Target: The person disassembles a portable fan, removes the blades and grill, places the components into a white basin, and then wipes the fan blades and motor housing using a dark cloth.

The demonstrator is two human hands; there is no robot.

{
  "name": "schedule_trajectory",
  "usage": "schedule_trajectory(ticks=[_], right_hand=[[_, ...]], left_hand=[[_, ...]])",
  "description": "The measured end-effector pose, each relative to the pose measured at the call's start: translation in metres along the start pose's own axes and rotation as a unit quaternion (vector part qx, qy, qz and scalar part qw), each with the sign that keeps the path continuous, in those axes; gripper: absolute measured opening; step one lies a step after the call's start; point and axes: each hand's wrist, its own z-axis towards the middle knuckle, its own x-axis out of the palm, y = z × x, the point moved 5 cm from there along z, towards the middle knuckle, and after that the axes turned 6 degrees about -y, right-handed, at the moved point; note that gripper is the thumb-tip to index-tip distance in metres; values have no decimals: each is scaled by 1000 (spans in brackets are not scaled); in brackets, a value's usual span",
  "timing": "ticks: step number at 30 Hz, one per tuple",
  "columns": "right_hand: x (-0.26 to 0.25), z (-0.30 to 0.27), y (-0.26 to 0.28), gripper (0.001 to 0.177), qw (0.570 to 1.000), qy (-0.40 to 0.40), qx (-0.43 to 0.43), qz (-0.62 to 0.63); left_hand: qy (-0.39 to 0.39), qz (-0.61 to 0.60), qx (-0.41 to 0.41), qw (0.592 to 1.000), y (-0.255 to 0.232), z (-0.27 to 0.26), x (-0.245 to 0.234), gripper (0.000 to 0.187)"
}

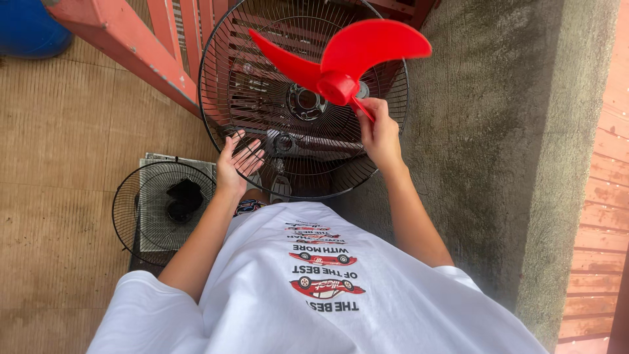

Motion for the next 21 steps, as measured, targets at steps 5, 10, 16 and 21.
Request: schedule_trajectory(ticks=[5, 10, 16, 21], right_hand=[[11, -4, 7, 30, 993, -64, -48, -84], [32, -8, 16, 33, 981, -154, -82, -85], [43, -18, 19, 36, 982, -151, -61, -99], [38, -21, 22, 32, 988, -126, -10, -90]], left_hand=[[14, 6, -17, 1000, -15, 4, 0, 59], [49, 56, -13, 997, -29, 3, 8, 61], [61, 54, -24, 996, -35, 7, 8, 63], [57, 50, -22, 997, -46, 19, 2, 63]])
